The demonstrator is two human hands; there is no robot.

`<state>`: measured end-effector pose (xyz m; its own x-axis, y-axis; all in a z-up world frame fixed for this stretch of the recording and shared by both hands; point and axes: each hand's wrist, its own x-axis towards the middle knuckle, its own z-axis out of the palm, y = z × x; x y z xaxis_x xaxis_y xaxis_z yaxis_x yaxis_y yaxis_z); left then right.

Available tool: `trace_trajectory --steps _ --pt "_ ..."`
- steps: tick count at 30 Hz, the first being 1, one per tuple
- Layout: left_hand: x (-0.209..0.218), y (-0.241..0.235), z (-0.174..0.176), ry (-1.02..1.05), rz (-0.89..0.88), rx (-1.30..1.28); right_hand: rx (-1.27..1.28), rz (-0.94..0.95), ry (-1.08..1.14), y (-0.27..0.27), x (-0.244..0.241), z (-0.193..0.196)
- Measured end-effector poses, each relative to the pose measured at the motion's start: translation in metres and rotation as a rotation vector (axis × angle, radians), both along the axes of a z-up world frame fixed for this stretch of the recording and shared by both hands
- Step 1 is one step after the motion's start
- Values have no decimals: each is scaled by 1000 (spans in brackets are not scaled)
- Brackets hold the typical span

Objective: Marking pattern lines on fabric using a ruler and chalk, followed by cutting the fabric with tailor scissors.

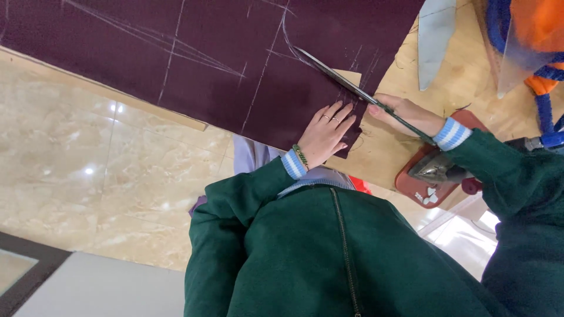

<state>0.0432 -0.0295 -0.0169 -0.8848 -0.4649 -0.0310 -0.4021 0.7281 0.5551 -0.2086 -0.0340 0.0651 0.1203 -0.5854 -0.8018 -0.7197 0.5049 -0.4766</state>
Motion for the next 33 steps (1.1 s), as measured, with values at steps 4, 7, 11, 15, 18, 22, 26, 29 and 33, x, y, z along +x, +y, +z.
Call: trace_trajectory --steps 4,7,11,15,18,22,26,29,33 --pt "5 -1 -10 100 -29 22 21 -133 -92 5 7 0" --pt "12 -3 -9 153 -62 41 31 -161 -110 6 20 9" --pt "23 -14 -5 190 -94 92 21 -202 -117 10 34 9" --pt "37 -27 2 177 -128 69 26 -240 -84 0 50 20" --pt "51 -40 8 183 -144 55 44 -249 -53 1 55 20" --pt "75 -58 15 155 -152 33 56 -333 -67 1 62 17" --pt "100 -77 23 142 -161 74 64 -384 -58 11 72 14" --pt "115 -89 23 126 -172 58 78 -385 -35 14 85 15" --pt "126 -99 22 129 -188 57 81 -400 -22 13 98 10"
